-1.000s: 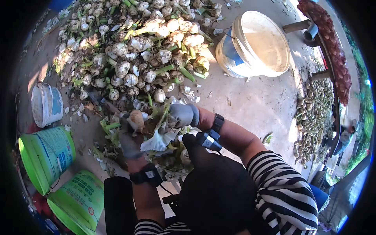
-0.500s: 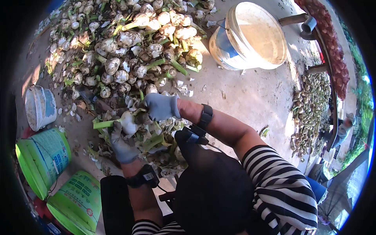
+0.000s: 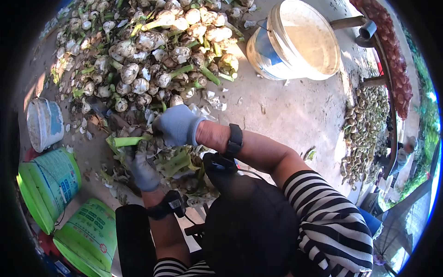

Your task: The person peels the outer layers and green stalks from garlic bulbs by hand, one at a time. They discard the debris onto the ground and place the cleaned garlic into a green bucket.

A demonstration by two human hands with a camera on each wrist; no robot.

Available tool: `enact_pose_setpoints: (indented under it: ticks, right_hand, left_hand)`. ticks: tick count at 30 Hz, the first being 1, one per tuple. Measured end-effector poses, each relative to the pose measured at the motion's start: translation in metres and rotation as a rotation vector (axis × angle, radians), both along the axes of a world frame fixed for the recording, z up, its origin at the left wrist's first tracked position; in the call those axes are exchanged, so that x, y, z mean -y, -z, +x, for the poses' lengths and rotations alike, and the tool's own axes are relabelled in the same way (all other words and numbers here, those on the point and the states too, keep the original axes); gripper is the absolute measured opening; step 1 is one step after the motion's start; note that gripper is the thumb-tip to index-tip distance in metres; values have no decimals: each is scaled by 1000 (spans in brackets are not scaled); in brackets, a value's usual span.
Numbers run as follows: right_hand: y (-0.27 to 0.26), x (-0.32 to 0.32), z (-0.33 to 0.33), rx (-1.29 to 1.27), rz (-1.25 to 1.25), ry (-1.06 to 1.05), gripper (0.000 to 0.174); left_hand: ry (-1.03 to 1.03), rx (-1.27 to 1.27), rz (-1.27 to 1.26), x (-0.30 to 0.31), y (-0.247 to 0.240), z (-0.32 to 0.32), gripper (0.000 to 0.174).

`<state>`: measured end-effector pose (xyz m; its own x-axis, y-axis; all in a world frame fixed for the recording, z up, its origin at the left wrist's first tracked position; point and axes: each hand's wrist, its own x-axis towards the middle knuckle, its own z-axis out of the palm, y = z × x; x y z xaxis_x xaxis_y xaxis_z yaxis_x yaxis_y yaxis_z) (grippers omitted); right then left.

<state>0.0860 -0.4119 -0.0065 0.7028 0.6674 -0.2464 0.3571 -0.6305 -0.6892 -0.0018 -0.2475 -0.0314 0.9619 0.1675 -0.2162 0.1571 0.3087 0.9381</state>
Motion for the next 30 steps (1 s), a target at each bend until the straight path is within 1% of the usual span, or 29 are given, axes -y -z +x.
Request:
enact_pose_setpoints:
  ticks: [1, 2, 3, 4, 5, 6, 7, 8, 9, 10, 11, 12, 13, 14, 15, 17, 18, 19, 20, 21, 22, 23, 24, 25, 26, 27, 28, 29, 30]
  right_hand:
    - [-2, -1, 2, -29, -83, -22, 20]
    - [-1, 2, 3, -53, -23, -39, 21]
    - [4, 7, 5, -50, -24, -37, 21]
    - [14, 15, 7, -194, 99, 23, 22]
    - [28, 23, 9, -340, 222, 83, 23]
    - [46, 32, 11, -318, 230, 174, 25]
    - [47, 39, 16, -407, 93, 243, 26]
    - [47, 46, 16, -355, 15, 254, 26]
    - [50, 50, 17, -301, -63, 263, 25]
    - [61, 49, 14, -296, 69, 196, 31]
    - [69, 48, 8, -301, 70, 200, 31]
    - [64, 39, 2, -273, 279, 166, 33]
    - [56, 29, -3, -239, 485, 127, 35]
    - [48, 23, -6, -166, 477, 115, 30]
    - [19, 14, 1, -169, 109, 20, 37]
    - [24, -1, -4, -27, 66, -62, 33]
    - [30, 0, -5, -29, 68, -63, 33]
    - [38, 1, -3, -250, 270, -21, 30]
    - [45, 3, 0, -469, 471, 21, 28]
    - [50, 8, 3, -469, 473, 23, 28]
    - [54, 15, 6, -464, 388, 124, 24]
    - [57, 22, 8, -455, 302, 223, 22]
    - [58, 27, 10, -398, 311, 258, 24]
    - [60, 30, 11, -395, 312, 252, 24]
    - [62, 32, 10, -357, 209, 266, 24]
    - [61, 34, 7, -319, 108, 285, 24]
    - [66, 37, 8, -251, -11, 272, 26]
    - [68, 43, 10, -249, -10, 271, 26]
    - [68, 48, 9, -237, -39, 288, 25]
  left_hand:
    - [27, 58, 43, 1, -2, 0, 44]
    - [29, 60, 42, 3, -2, -1, 44]
    - [-56, 31, -53, 4, 0, -1, 42]
    - [-141, 1, -148, 4, 0, -1, 40]
    - [-140, 1, -149, 1, 1, -1, 40]
    - [-179, -12, -305, -4, 1, -1, 41]
    - [-219, -24, -458, -7, -2, -1, 41]
    - [-253, -17, -479, -6, -8, -1, 41]
    - [-258, -12, -478, -5, -14, 2, 41]
    - [-141, 35, -470, -4, -20, 5, 41]
    - [-18, 77, -461, -3, -22, 6, 41]
    - [-13, 72, -462, -4, -14, 3, 41]
    - [-95, 52, -356, -5, -1, 1, 41]
    - [-178, 32, -250, -6, 9, -2, 41]
    - [-179, 29, -251, -4, 4, -1, 41]
    - [-131, -96, -243, 1, -12, -1, 41]
    - [-83, -40, -142, -5, -4, 0, 41]
    - [-85, -39, -139, -9, 0, -3, 41]
    - [-48, 17, -179, -13, 3, -6, 40]
    - [-9, 69, -219, -16, 3, -9, 39]
    - [-17, 23, -400, -20, 3, -13, 38]
    - [-16, 24, -398, -20, 6, -11, 38]
    - [-28, 110, -492, -19, 8, -7, 39]
    - [-43, 198, -586, -17, 9, -4, 40]
    - [-52, 142, -660, -15, 7, -5, 40]
    - [-51, 136, -658, -18, 12, -8, 40]
    - [-129, 118, -889, -22, 21, -9, 40]
    - [-212, 102, -1119, -24, 27, -9, 40]
    - [-504, -99, -358, -5, 4, 0, 41]
